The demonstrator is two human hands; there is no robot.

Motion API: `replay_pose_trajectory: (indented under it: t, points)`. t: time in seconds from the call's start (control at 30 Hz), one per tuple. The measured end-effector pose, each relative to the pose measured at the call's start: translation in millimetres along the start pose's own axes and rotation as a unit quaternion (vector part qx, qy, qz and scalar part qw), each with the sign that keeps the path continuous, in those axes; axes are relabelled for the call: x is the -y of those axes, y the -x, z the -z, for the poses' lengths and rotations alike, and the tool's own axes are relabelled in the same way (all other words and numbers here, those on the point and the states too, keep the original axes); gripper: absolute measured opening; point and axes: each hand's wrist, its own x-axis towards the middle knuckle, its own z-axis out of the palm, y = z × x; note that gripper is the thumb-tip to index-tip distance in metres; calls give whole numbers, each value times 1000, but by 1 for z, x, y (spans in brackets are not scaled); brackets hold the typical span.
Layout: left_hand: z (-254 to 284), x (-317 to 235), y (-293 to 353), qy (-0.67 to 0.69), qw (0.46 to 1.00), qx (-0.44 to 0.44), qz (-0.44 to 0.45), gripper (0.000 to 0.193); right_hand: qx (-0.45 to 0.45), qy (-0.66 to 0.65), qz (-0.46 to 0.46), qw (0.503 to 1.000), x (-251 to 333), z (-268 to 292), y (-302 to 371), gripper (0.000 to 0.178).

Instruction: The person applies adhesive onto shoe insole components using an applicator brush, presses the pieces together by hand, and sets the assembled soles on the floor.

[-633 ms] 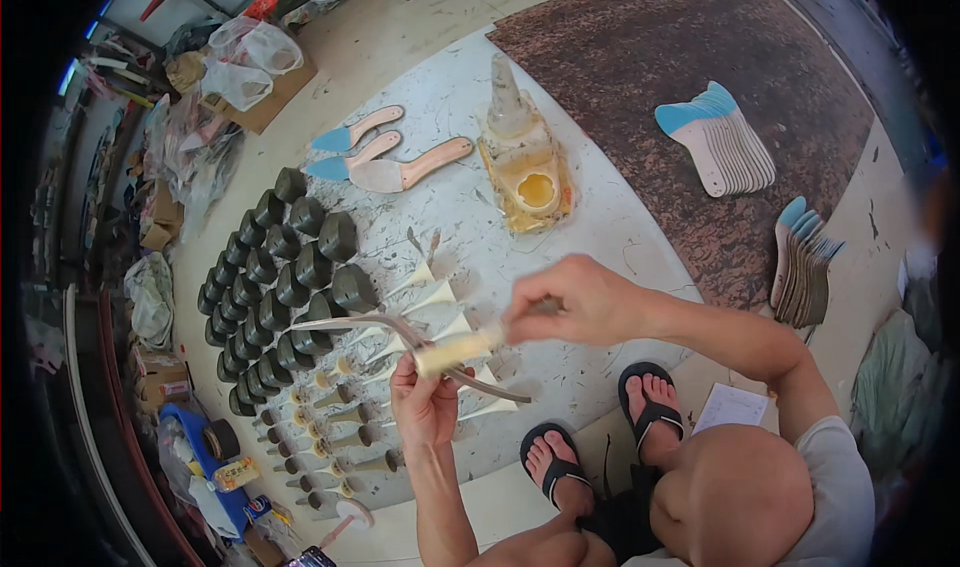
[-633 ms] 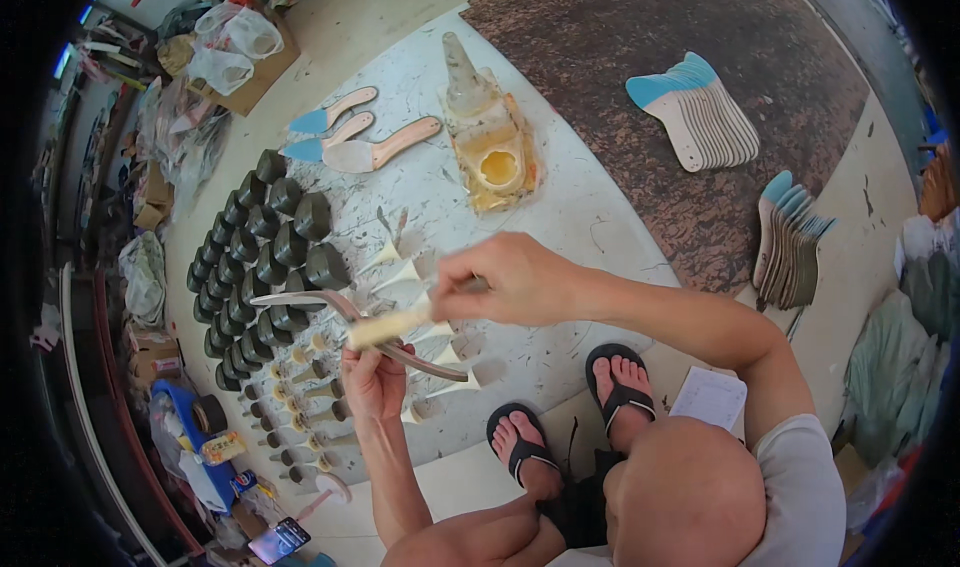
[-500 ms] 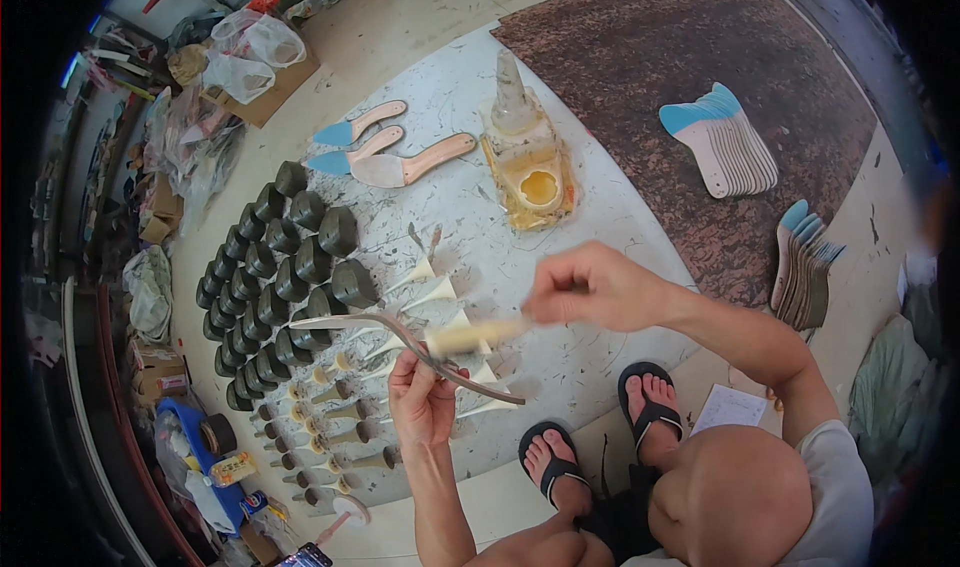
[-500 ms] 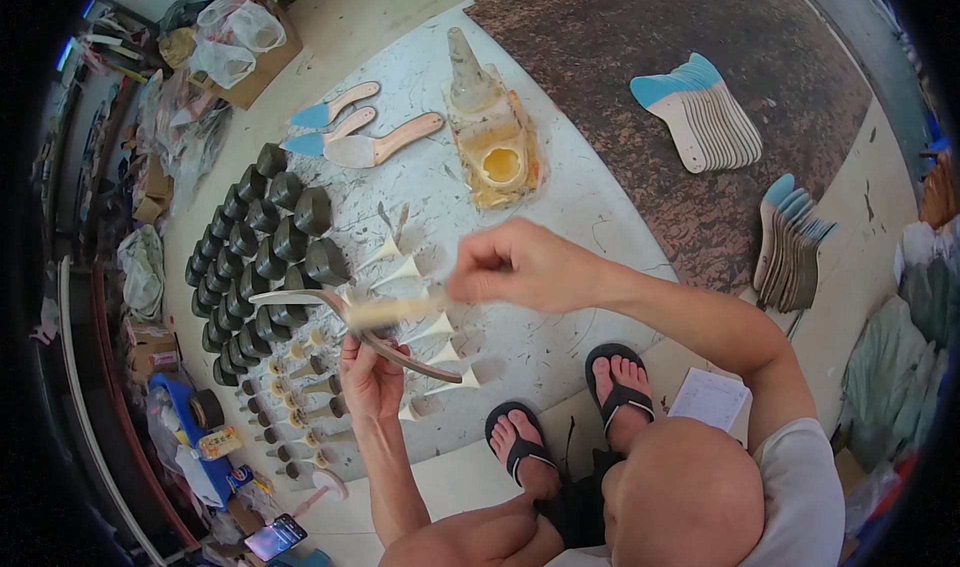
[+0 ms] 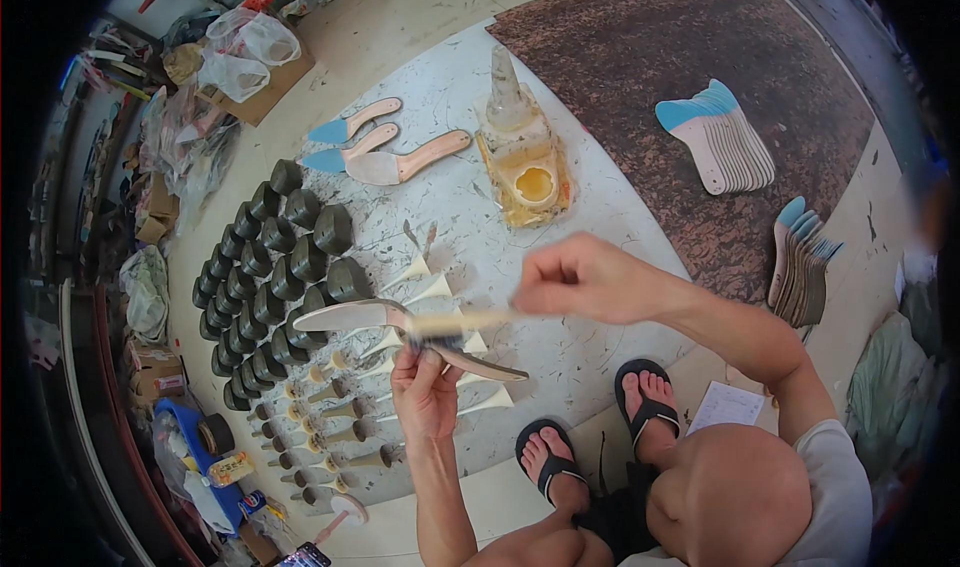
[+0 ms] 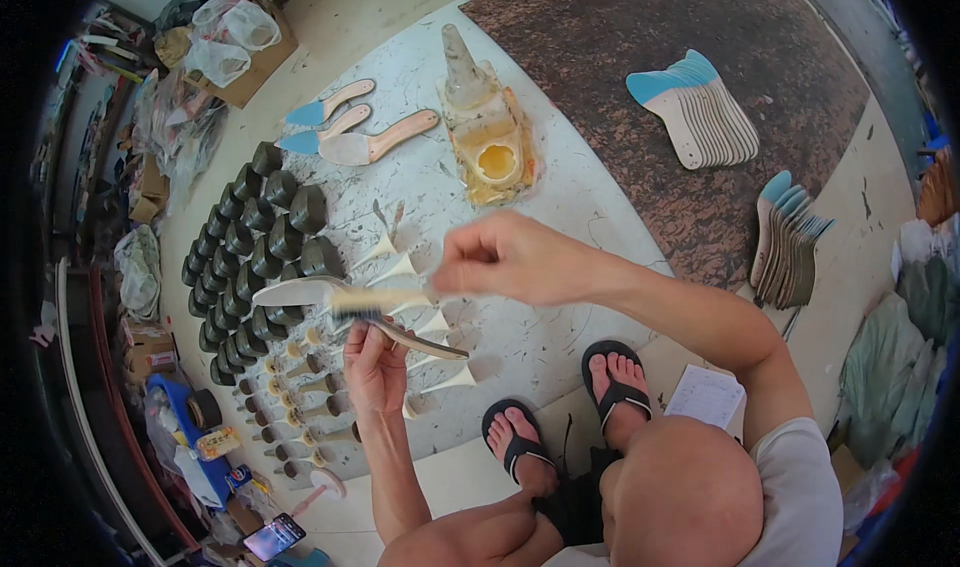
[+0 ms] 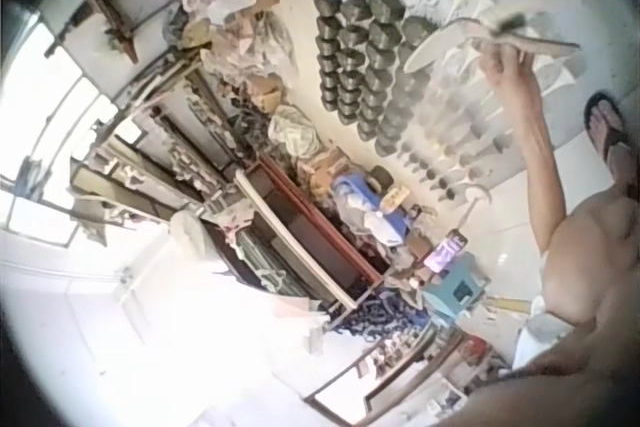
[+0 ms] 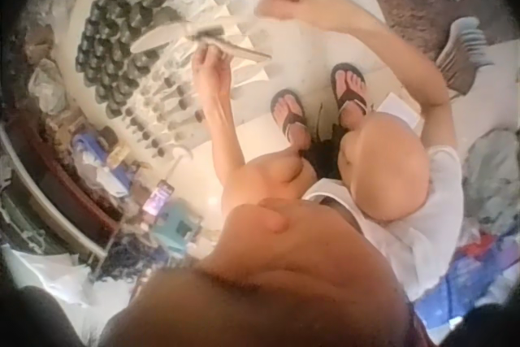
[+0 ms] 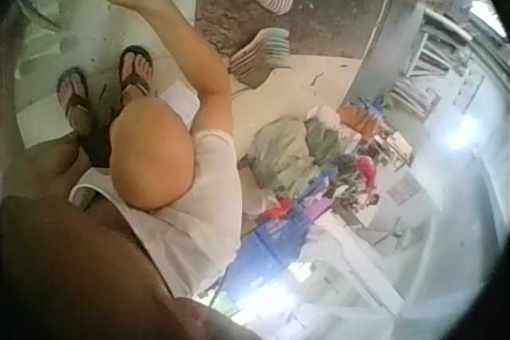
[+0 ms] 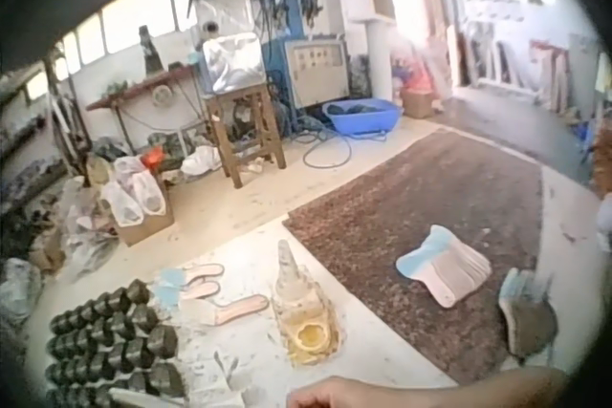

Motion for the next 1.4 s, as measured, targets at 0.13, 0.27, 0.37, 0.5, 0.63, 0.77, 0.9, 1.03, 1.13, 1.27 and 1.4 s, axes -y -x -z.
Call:
replay_pose_trajectory:
  t: [0.13, 0.27, 0.37, 0.5, 0.63, 0.77, 0.9, 1.03, 1.13, 1.27, 1.4]
  points:
    - [-10, 4, -2, 27, 999, 25, -6, 19, -12, 124, 64, 990, -15, -2, -8, 15]
    - [-13, -8, 0, 3, 1000, -12, 4, 17, 135, 46, -3, 990, -5, 9, 5, 14]
    - [-17, -10, 0, 22, 999, 28, 7, 17, -40, 40, 45, 997, -1, 11, -11, 13]
    - [-27, -7, 0, 30, 998, 46, 16, 17, -27, 77, 107, 991, -16, 2, -17, 16]
    - [-26, -9, 4, 39, 998, 40, 7, 16, 53, 91, 26, 994, -14, 4, -13, 23]
    - [-19, -11, 3, -16, 1000, 24, 7, 15, 177, 79, -65, 979, 2, 24, -6, 25]
    - [-21, -9, 2, 3, 999, 33, 21, 16, 60, 9, 13, 998, -5, 23, -15, 20]
    - [-24, -7, 1, 0, 998, 51, 26, 21, -63, 204, 149, 965, 3, 14, -19, 16]
    - [-25, -12, 0, -16, 999, 45, 3, 17, -46, 295, 173, 938, -1, 17, -16, 18]
    - [-13, -22, -2, 15, 1000, 5, -22, 19, -20, 363, 164, 917, 0, 14, 5, 12]
    - [-9, -30, -2, 115, 986, -118, -33, 23, -131, 495, 283, 811, -19, 6, 22, 16]
